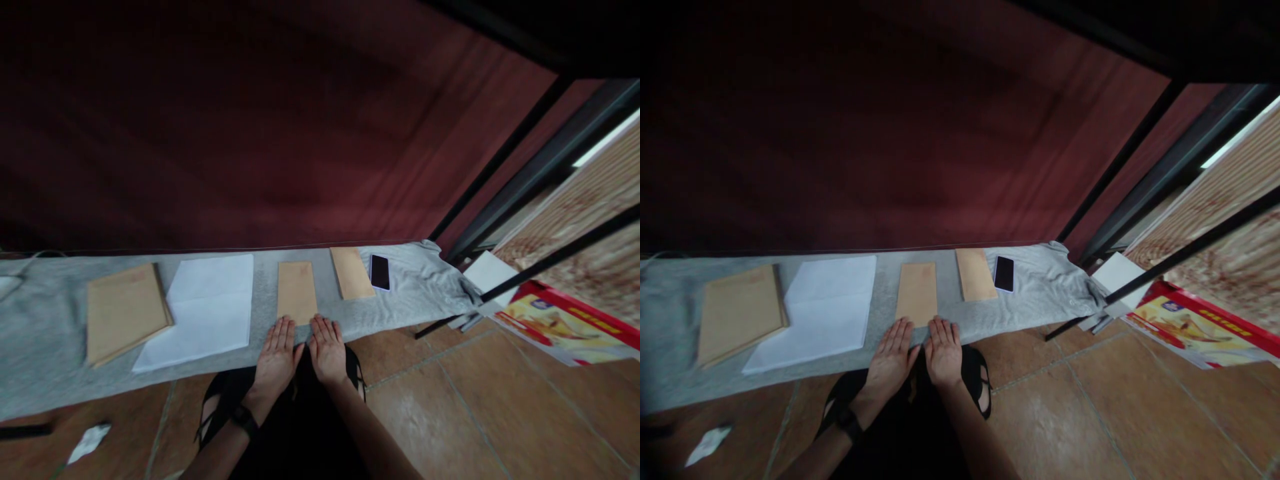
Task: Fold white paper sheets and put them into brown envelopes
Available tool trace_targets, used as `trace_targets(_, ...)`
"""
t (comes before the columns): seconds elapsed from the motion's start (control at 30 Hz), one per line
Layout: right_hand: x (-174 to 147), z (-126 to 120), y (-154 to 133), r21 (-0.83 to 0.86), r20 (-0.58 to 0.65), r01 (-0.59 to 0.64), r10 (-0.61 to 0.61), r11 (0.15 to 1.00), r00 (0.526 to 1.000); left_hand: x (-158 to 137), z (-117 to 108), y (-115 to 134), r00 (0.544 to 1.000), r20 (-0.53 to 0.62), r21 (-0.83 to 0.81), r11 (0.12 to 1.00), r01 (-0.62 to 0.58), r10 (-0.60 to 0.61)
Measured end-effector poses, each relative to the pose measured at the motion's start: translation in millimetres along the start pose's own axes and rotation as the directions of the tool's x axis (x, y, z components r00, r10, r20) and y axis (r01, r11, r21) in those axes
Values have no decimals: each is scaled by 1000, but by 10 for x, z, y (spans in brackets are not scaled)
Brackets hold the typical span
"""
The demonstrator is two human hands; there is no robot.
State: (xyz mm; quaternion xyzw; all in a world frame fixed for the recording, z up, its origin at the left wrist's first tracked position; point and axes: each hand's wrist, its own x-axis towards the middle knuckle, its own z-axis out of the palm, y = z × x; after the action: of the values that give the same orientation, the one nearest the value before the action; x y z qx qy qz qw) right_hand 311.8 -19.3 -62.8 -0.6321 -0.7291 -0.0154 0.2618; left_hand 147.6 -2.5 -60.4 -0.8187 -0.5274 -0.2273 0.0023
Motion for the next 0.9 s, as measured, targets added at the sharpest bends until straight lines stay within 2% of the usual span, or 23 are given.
trace_targets(0.2,-1,-23,19,-47,11,-24,24,999,1000,75,3,99,999,-33,27,999,38,-37)
trace_targets(0.4,13,-20,1,-35,22,-33,34,999,999,176,-13,220,996,55,2,998,-68,68)
trace_targets(0.6,58,5,-110,53,-47,-3,5,999,999,151,8,118,989,74,21,992,-128,126)
trace_targets(0.73,86,14,-207,84,1,64,-64,994,998,109,45,41,989,64,47,989,-140,137)
trace_targets(0.9,91,-15,-229,45,22,47,-48,998,999,56,53,-15,995,17,34,995,-96,95)
